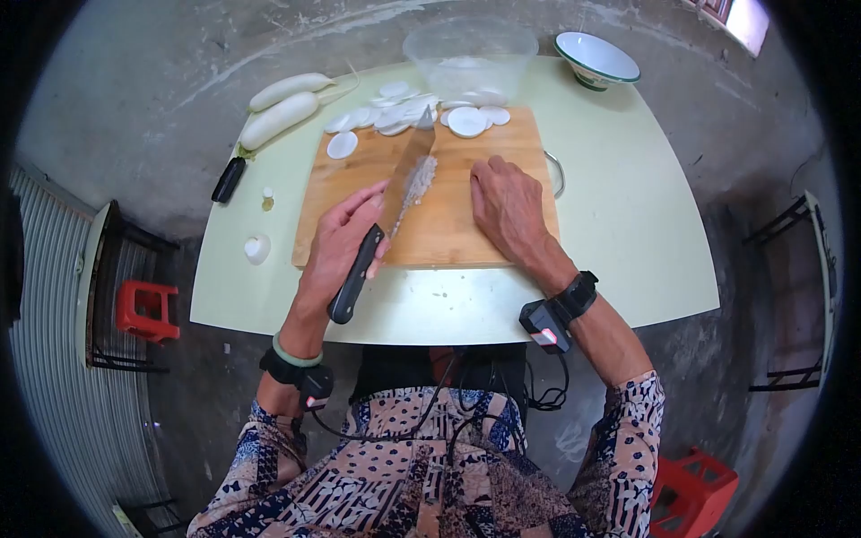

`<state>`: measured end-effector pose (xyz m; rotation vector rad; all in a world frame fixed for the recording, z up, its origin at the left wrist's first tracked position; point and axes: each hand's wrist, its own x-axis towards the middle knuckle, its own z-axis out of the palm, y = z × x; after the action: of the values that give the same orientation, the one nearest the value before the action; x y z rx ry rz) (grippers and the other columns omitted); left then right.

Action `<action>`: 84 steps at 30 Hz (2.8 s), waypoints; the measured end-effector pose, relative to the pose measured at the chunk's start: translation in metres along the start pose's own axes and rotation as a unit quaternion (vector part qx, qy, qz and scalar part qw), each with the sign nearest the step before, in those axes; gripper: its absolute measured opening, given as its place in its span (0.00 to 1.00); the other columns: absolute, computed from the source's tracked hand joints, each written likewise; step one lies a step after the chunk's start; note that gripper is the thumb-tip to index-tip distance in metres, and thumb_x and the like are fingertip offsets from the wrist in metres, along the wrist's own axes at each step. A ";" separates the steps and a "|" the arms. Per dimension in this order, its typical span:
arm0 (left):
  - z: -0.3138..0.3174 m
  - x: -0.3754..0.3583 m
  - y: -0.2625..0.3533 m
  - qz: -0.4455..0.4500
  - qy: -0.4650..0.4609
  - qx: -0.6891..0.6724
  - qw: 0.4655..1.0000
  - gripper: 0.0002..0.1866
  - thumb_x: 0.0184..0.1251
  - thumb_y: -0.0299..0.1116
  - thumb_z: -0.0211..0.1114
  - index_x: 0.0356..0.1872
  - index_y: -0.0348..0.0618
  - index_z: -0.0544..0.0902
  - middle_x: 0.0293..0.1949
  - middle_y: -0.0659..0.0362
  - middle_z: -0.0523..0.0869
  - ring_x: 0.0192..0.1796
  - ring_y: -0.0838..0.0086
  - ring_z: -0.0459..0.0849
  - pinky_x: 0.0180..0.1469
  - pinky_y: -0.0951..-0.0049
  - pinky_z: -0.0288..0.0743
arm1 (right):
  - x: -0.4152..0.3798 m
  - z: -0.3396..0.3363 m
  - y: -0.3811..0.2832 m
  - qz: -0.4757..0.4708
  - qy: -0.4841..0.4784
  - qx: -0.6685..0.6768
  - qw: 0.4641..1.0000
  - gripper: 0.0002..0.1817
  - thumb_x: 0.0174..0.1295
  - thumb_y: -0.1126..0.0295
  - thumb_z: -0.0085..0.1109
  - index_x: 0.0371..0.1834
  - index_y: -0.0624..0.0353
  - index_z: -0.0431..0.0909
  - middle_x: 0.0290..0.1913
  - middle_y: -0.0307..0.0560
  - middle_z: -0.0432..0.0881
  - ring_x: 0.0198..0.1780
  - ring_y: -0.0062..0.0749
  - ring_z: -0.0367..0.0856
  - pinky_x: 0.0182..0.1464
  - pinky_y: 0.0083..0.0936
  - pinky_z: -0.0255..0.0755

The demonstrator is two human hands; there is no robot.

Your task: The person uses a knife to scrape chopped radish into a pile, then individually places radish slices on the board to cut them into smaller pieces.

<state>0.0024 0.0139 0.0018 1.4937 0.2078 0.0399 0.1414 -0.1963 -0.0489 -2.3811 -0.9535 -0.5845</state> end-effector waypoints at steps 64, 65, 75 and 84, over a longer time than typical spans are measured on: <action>0.003 0.005 0.008 -0.016 0.005 0.014 1.000 0.27 0.84 0.45 0.61 0.74 0.39 0.76 0.21 0.63 0.80 0.15 0.83 0.74 0.19 0.81 0.66 | -0.003 0.002 0.004 0.007 0.015 0.021 1.000 0.04 0.68 0.73 0.62 0.36 0.62 0.80 0.34 0.54 0.81 0.40 0.52 0.84 0.42 0.46 0.77; 0.004 0.006 0.009 -0.005 0.002 0.011 1.000 0.26 0.84 0.45 0.60 0.73 0.38 0.78 0.21 0.63 0.80 0.16 0.83 0.74 0.19 0.81 0.67 | -0.003 0.002 0.004 0.007 0.016 0.021 1.000 0.04 0.68 0.73 0.62 0.36 0.62 0.80 0.34 0.54 0.81 0.40 0.52 0.84 0.42 0.46 0.77; 0.009 0.009 -0.002 -0.006 -0.019 -0.007 1.000 0.27 0.85 0.44 0.60 0.74 0.38 0.75 0.21 0.62 0.80 0.14 0.82 0.75 0.18 0.81 0.66 | -0.005 0.004 0.006 -0.006 0.019 0.019 1.000 0.04 0.68 0.73 0.61 0.36 0.62 0.79 0.35 0.55 0.80 0.39 0.53 0.84 0.41 0.47 0.77; 0.010 -0.002 -0.001 -0.011 0.009 0.011 1.000 0.26 0.83 0.43 0.61 0.72 0.36 0.78 0.22 0.63 0.80 0.16 0.83 0.74 0.19 0.79 0.67 | -0.004 0.002 0.004 0.002 0.012 0.020 1.000 0.05 0.68 0.73 0.61 0.35 0.63 0.79 0.35 0.55 0.81 0.39 0.54 0.84 0.41 0.47 0.77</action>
<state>0.0017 0.0038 0.0017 1.5132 0.2388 0.0337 0.1421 -0.1998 -0.0544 -2.3342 -0.9408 -0.5856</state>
